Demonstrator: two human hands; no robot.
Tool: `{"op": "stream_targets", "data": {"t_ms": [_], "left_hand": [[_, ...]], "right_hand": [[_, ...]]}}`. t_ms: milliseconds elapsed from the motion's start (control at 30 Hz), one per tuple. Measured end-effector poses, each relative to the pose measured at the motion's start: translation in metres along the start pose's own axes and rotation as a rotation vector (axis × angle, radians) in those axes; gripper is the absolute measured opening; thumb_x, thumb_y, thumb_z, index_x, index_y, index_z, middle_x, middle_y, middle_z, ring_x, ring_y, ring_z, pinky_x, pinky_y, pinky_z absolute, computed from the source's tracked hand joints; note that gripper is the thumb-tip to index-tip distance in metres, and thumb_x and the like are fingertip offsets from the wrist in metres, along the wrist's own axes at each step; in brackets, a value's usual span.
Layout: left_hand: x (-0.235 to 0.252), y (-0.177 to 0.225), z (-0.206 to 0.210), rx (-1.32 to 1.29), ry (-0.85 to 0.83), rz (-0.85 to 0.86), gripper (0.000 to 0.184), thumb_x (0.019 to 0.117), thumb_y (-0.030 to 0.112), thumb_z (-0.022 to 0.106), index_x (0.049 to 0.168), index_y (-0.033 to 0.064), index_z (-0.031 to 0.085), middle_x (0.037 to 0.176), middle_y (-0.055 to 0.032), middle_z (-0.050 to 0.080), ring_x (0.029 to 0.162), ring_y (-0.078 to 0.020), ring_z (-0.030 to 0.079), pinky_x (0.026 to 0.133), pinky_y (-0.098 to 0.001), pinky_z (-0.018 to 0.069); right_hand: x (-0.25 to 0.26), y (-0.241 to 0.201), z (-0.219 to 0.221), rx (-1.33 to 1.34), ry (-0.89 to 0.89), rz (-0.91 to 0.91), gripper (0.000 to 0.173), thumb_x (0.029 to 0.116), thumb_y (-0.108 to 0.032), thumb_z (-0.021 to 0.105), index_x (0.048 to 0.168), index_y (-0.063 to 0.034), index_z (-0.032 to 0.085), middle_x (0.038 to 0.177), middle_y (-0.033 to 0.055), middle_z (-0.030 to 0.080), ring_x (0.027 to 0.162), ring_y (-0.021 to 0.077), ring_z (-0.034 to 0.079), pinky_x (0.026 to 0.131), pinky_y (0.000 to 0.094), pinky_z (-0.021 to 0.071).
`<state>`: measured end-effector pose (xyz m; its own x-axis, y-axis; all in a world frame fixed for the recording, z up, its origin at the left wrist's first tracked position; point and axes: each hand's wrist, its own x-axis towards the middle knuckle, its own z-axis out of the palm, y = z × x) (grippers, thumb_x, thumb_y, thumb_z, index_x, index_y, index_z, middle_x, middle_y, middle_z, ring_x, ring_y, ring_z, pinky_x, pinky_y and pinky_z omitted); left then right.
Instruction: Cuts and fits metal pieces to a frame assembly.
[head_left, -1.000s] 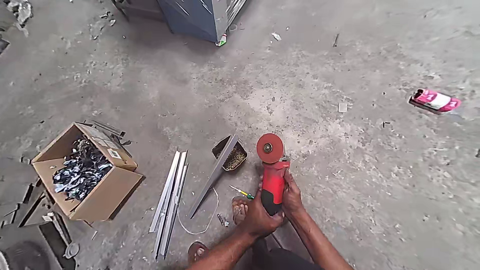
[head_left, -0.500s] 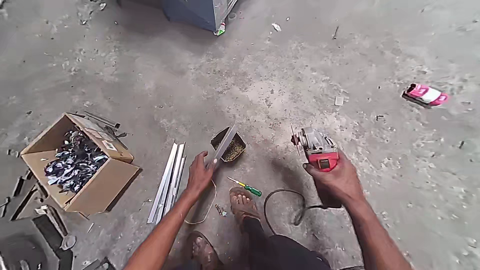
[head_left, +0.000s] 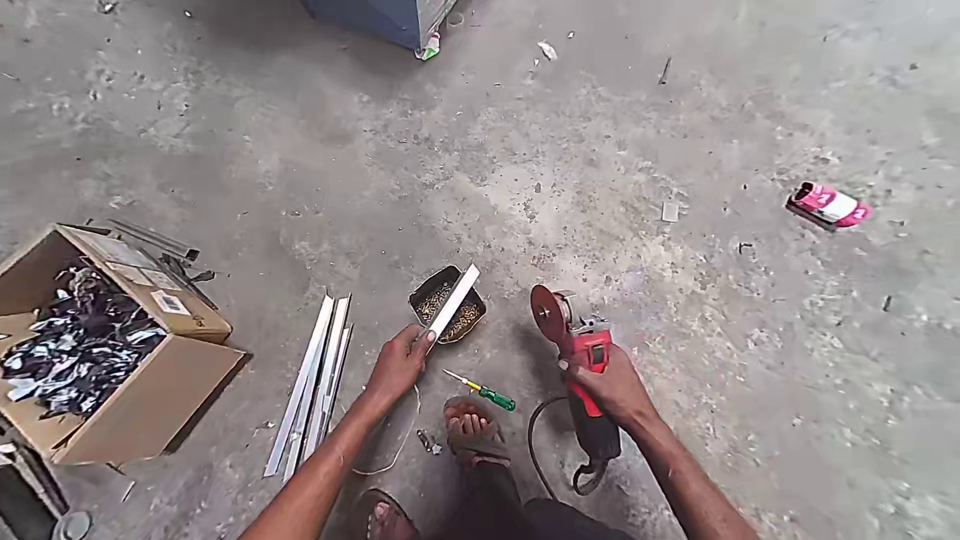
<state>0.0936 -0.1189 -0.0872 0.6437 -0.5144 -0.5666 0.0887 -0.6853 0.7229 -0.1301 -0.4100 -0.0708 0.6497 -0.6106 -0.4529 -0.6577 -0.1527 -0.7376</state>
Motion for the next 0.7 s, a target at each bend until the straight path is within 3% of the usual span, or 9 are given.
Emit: {"op": "stream_targets", "data": {"t_ms": [367, 500, 700], "left_hand": [[-0.005, -0.005, 0.010, -0.109, -0.038, -0.048, 0.035, 0.1061, 0.046, 0.050, 0.108, 0.0150, 0.066, 0.072, -0.0020, 0.060, 0.053, -0.0157, 0.054, 0.051, -0.0362, 0.0486], [-0.006, -0.005, 0.012, -0.141, -0.039, -0.038, 0.035, 0.1061, 0.045, 0.051, 0.110, 0.0141, 0.067, 0.076, -0.0028, 0.062, 0.058, -0.0160, 0.057, 0.056, -0.0377, 0.0512], [-0.006, -0.003, 0.010, -0.184, -0.058, -0.056, 0.033, 0.1062, 0.043, 0.051, 0.109, 0.0138, 0.066, 0.075, -0.0018, 0.061, 0.055, -0.0143, 0.055, 0.052, -0.0339, 0.0493]], "right_hand": [[0.039, -0.030, 0.035, -0.042, -0.118, -0.103, 0.062, 0.0692, -0.046, 0.083, 0.118, -0.0115, 0.064, 0.092, -0.0026, 0.073, 0.081, 0.0087, 0.072, 0.076, 0.0364, 0.0626], [0.043, -0.033, 0.037, -0.071, -0.136, -0.104, 0.064, 0.0696, -0.046, 0.083, 0.118, -0.0108, 0.064, 0.093, -0.0021, 0.073, 0.082, 0.0092, 0.071, 0.075, 0.0370, 0.0620], [0.045, -0.035, 0.040, -0.072, -0.135, -0.097, 0.063, 0.0695, -0.046, 0.083, 0.118, -0.0112, 0.064, 0.092, -0.0025, 0.073, 0.081, 0.0089, 0.072, 0.075, 0.0368, 0.0623]]}}
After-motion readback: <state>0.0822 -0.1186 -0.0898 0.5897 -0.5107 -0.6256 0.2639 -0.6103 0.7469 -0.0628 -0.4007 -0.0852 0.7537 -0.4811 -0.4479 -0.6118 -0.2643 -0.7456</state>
